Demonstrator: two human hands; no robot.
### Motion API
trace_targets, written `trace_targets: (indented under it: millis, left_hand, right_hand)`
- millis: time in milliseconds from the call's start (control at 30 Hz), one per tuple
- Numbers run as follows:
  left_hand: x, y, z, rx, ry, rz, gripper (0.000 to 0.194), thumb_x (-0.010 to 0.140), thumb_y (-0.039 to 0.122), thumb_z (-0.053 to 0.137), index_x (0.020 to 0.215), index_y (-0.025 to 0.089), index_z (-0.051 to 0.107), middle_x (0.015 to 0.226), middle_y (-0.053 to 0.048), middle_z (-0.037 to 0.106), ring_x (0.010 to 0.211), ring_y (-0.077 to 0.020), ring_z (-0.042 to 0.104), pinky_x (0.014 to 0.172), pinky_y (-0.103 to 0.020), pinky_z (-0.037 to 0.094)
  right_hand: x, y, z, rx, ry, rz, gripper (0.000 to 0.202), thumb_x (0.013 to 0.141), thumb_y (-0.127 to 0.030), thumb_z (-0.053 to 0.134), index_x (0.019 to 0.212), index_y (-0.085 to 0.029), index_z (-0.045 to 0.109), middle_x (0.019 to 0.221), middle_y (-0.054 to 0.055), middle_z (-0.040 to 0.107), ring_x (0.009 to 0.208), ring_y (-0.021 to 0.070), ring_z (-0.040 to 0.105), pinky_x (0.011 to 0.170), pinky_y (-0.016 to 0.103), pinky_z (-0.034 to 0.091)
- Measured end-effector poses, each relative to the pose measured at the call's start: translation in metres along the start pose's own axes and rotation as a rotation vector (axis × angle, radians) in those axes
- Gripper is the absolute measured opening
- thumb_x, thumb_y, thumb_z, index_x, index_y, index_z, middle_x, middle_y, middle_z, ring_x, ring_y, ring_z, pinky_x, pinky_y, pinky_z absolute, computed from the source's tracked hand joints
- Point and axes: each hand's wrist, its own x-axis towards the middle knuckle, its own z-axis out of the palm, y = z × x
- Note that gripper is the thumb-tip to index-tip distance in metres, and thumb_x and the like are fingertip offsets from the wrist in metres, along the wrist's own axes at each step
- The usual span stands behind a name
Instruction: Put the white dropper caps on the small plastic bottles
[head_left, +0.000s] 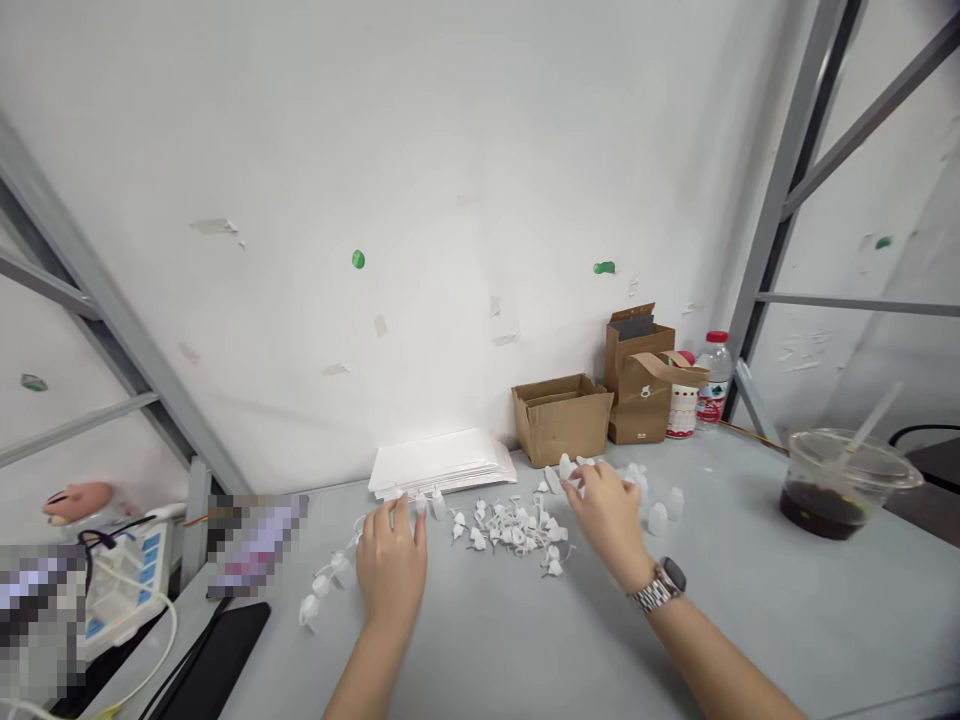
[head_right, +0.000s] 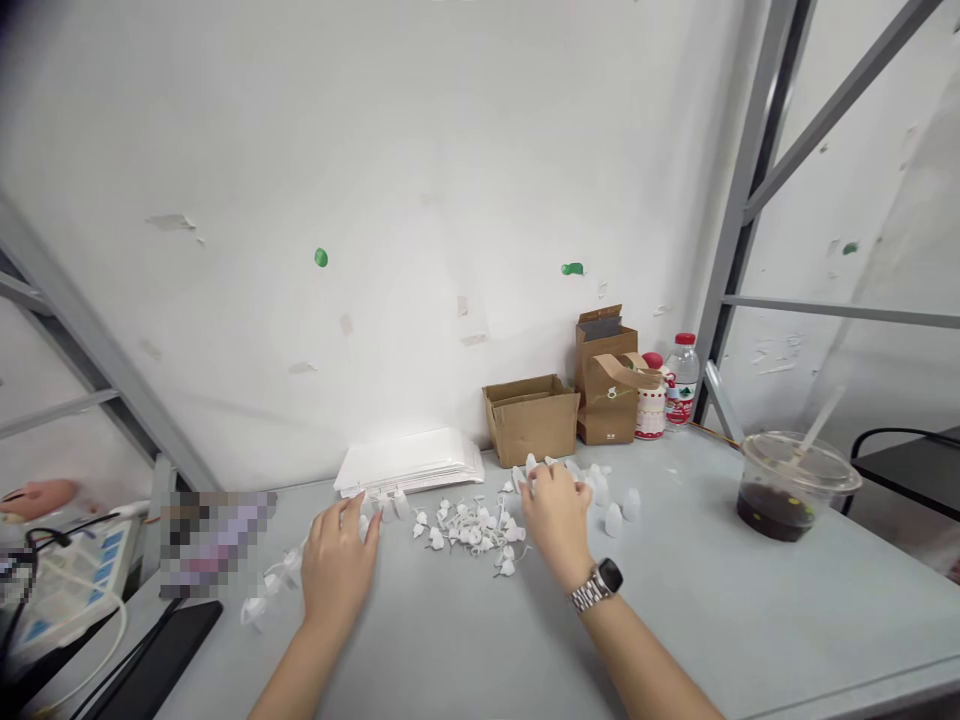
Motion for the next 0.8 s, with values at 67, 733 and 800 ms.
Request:
trace_targets:
  millis: [67,733,800]
  left_hand:
    - [-0.001,0.004,0.0,-0.033,0.064,0.059,0.029,0.082,0.03,0.043,0.098,0.013,0.06,0.088,-0.012,0.058,0.085,-0.0248,0.053,0.074,-0.036,0.044]
    - [-0.03,0.041,0.009,-0.505,-0.481,0.135,0.034,0.077,0.027,0.049,0.111,0.021,0.053,0.097,-0.007,0.057,0.091,-0.0216,0.055,0.078,-0.035,0.046]
    - [-0.031,0.042,0.011,-0.517,-0.487,0.133,0.034,0.077,0.028,0.05,0.11,0.021,0.054,0.096,-0.006,0.057,0.09,-0.021,0.055,0.077,-0.034,0.046]
  right_hand:
    - [0.005,0.012,-0.005,-0.176,0.03,0.039,0.016,0.081,-0.027,0.05,0.083,-0.013,0.059,0.084,0.01,0.058,0.082,0.0247,0.054,0.07,0.036,0.03]
    - [0.003,0.023,0.003,-0.373,-0.085,-0.06,0.014,0.081,-0.022,0.05,0.075,-0.013,0.058,0.079,0.01,0.059,0.075,0.0231,0.057,0.064,0.033,0.027]
    - [0.003,0.024,0.005,-0.363,-0.073,-0.07,0.014,0.081,-0.021,0.05,0.074,-0.013,0.058,0.079,0.011,0.06,0.075,0.023,0.057,0.064,0.033,0.027]
